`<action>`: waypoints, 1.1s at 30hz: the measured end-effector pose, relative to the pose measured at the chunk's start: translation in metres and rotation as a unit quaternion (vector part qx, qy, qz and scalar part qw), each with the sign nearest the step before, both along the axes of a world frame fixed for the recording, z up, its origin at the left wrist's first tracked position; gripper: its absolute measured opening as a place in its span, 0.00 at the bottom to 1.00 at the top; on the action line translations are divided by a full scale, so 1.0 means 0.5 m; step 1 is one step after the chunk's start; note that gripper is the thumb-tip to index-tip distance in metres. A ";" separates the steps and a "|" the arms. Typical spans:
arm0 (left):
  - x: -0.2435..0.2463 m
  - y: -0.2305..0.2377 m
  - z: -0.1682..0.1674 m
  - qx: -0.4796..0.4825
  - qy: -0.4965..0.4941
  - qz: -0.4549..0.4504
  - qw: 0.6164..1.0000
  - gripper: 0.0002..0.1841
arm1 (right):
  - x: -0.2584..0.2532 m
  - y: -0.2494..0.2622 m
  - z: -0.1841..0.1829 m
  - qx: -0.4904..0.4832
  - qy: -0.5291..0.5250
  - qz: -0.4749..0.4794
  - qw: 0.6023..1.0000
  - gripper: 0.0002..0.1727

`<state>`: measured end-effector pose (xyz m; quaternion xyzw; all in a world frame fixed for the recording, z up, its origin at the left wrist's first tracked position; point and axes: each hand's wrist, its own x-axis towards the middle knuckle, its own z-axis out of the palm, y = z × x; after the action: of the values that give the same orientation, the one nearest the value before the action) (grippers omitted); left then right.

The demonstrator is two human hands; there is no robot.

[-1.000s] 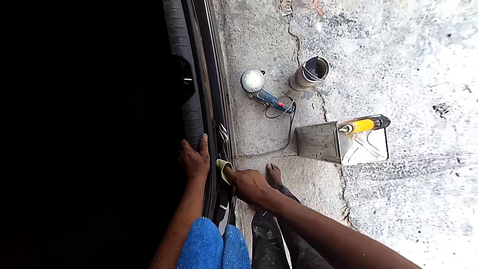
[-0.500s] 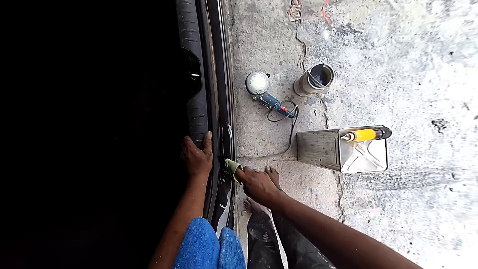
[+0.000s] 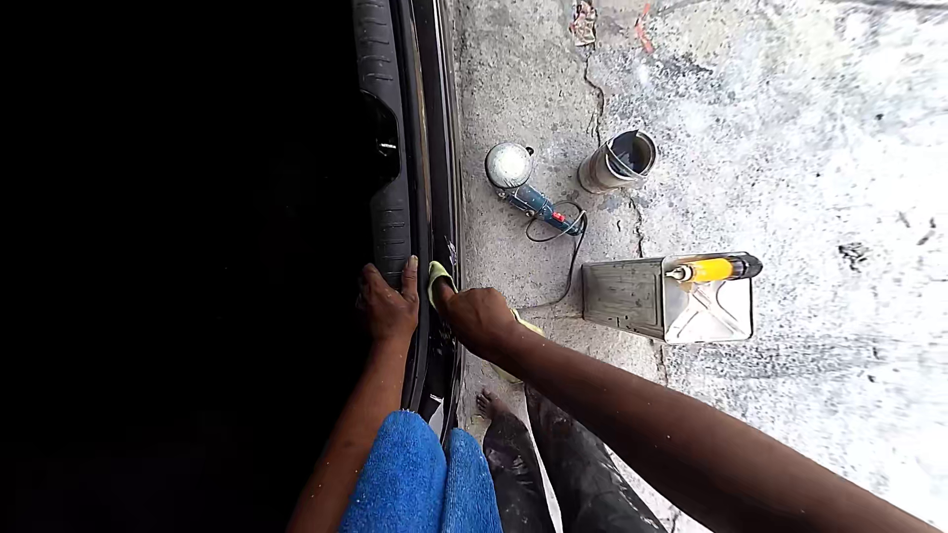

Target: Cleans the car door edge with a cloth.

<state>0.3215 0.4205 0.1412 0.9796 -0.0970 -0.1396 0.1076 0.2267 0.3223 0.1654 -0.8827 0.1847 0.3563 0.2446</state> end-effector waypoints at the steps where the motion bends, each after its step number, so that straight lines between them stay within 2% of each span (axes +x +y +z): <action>1: 0.001 0.002 0.000 -0.001 0.001 0.000 1.000 0.45 | 0.009 -0.003 0.004 -0.016 0.003 0.010 1.000 0.29; 6: 0.005 0.010 0.001 -0.015 0.016 -0.005 1.000 0.46 | -0.032 0.040 0.033 -0.023 0.054 0.042 0.997 0.27; 12: 0.004 0.012 0.002 -0.027 0.017 -0.002 0.999 0.46 | 0.074 -0.018 0.034 -0.089 0.034 0.016 0.995 0.31; 14: -0.001 0.020 -0.001 -0.025 0.024 0.001 0.999 0.47 | 0.034 0.023 0.031 -0.095 0.032 0.035 0.994 0.27; 17: 0.004 0.018 0.000 -0.031 0.026 0.001 0.999 0.47 | -0.040 0.089 0.037 -0.050 0.053 0.062 0.995 0.22; 22: 0.004 0.013 0.004 -0.027 0.024 0.003 0.999 0.46 | 0.051 0.010 0.044 -0.083 0.059 0.062 0.993 0.26; 26: 0.006 0.018 0.002 -0.029 0.024 0.003 0.999 0.48 | 0.001 0.045 0.055 -0.073 0.065 0.083 0.992 0.24; 28: 0.005 0.013 0.005 -0.026 0.028 0.001 0.999 0.47 | -0.020 0.055 0.054 -0.065 0.076 0.090 0.991 0.27; 31: -0.003 0.023 0.003 -0.023 0.022 -0.002 0.999 0.47 | 0.030 0.016 0.041 -0.070 0.066 0.061 0.994 0.33; 33: 0.004 0.014 -0.001 -0.039 -0.002 -0.010 0.999 0.47 | 0.087 -0.035 0.033 -0.091 0.041 0.032 0.994 0.32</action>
<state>0.3237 0.4274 0.1409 0.9739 -0.1125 -0.1347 0.1439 0.2701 0.3050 0.1817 -0.8913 0.1984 0.3815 0.1437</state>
